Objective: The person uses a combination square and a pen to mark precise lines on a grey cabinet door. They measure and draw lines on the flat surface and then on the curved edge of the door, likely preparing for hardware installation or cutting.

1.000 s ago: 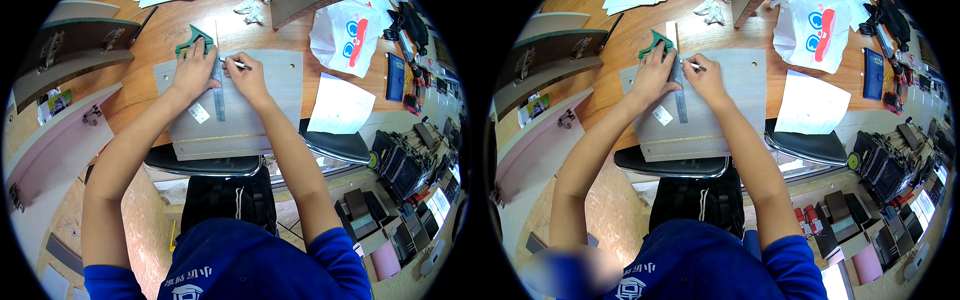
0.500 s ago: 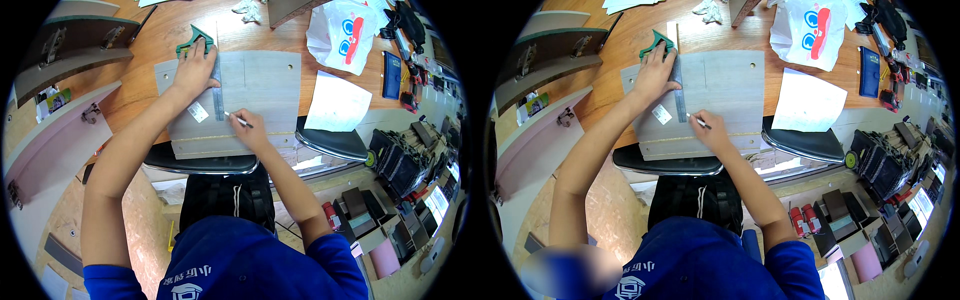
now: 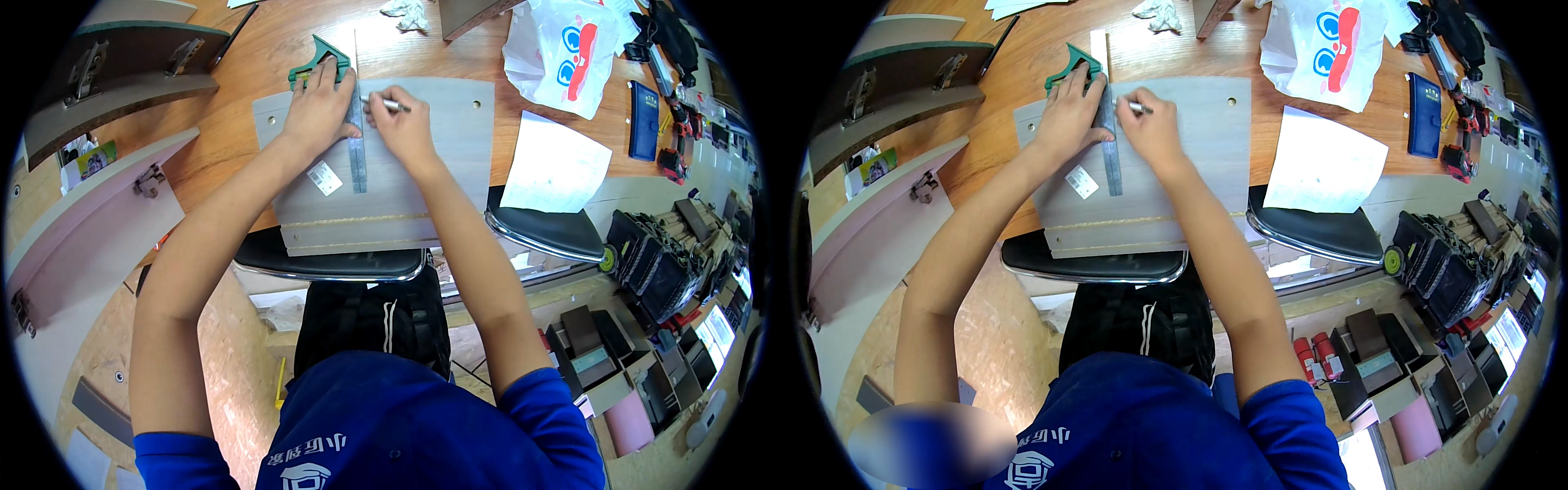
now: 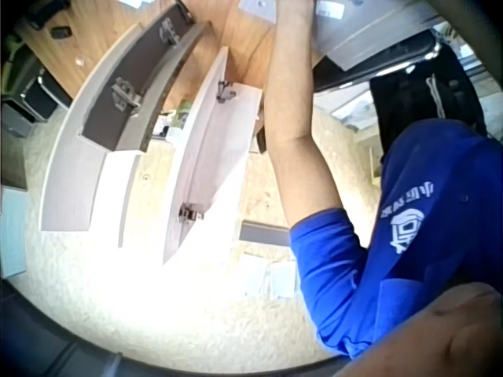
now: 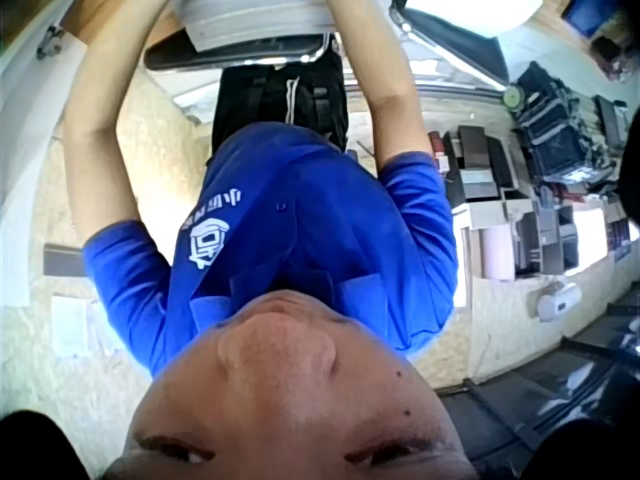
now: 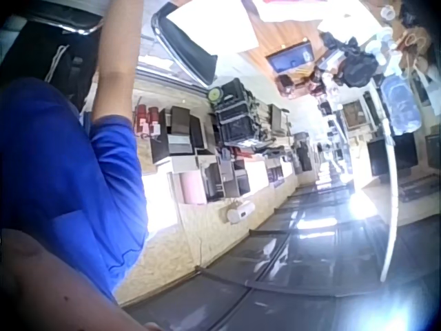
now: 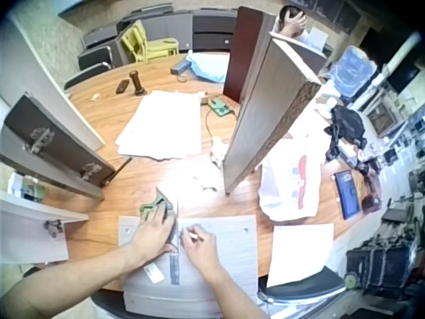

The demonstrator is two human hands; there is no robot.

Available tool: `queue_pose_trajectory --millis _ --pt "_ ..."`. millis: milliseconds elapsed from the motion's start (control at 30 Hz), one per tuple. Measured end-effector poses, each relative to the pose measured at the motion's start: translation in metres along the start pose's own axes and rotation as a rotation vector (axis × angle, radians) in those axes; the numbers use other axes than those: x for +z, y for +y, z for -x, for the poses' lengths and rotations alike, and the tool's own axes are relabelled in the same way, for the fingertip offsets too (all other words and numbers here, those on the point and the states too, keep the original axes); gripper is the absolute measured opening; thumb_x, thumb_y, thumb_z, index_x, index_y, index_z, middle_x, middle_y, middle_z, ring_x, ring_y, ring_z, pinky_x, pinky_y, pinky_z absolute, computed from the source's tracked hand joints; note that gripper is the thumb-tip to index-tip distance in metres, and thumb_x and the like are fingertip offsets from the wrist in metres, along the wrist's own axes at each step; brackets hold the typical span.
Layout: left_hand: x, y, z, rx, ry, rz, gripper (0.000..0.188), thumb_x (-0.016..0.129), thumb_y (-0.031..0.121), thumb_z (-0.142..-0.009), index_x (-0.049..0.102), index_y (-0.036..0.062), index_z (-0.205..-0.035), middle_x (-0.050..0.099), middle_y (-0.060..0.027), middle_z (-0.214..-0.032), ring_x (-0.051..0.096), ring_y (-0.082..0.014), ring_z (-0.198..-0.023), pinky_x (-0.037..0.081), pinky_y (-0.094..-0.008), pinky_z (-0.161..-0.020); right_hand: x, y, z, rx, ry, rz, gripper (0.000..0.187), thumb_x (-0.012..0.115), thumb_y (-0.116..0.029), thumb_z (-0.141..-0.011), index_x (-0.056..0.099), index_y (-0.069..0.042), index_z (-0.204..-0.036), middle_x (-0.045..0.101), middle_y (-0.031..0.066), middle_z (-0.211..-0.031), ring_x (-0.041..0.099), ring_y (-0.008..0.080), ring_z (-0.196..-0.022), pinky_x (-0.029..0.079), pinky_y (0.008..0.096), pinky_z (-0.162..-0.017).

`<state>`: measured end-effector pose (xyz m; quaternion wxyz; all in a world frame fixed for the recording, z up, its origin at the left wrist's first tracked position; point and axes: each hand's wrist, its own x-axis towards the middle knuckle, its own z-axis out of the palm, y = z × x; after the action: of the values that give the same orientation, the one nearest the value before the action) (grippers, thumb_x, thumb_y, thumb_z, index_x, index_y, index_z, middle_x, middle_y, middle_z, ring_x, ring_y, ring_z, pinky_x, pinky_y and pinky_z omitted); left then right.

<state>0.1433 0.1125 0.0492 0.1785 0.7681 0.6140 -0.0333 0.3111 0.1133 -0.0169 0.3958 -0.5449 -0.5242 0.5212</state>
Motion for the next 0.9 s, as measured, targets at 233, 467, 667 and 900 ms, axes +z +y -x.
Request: queue_pose_trajectory --millis 233,467,667,900 --pt "0.004 -0.001 0.0 0.005 0.008 -0.003 0.103 0.095 0.035 -0.067 0.044 0.0032 -0.151 0.036 -0.0304 -0.16 0.038 -0.0438 -0.148 0.037 -0.0554 -0.119 -0.005 0.002 0.023 0.065 -0.03 -0.036 0.015 0.073 -0.011 -0.093 0.068 0.0 -0.085 0.069 0.0153 -0.065 0.067 0.0181 -0.056 0.051 0.0324 -0.055" --pt "-0.001 0.002 0.0 -0.024 -0.026 -0.043 0.103 0.093 0.04 -0.068 0.044 0.0036 -0.152 0.035 -0.0297 -0.161 0.036 -0.0427 -0.15 0.036 -0.0554 -0.121 -0.025 -0.01 0.124 0.057 -0.099 0.169 0.015 0.074 -0.011 -0.093 0.067 0.0 -0.085 0.064 0.0178 -0.068 0.063 0.0242 -0.056 0.047 0.0363 -0.055" --pt "0.0 0.002 -0.001 -0.011 -0.02 -0.06 0.103 0.092 0.041 -0.068 0.045 0.0032 -0.151 0.036 -0.0299 -0.16 0.037 -0.043 -0.149 0.037 -0.0546 -0.121 -0.028 -0.007 0.155 0.085 -0.073 0.169 0.015 0.074 -0.01 -0.092 0.067 0.001 -0.085 0.065 0.0174 -0.07 0.063 0.028 -0.058 0.048 0.0372 -0.055" --pt "0.002 -0.001 0.0 0.007 -0.003 -0.055 0.104 0.092 0.042 -0.068 0.044 0.0021 -0.152 0.036 -0.0307 -0.159 0.039 -0.0435 -0.148 0.037 -0.0546 -0.12 -0.028 -0.003 0.158 0.042 -0.072 0.14 0.013 0.074 -0.008 -0.091 0.067 0.001 -0.085 0.066 0.017 -0.072 0.064 0.0281 -0.059 0.049 0.0367 -0.056"
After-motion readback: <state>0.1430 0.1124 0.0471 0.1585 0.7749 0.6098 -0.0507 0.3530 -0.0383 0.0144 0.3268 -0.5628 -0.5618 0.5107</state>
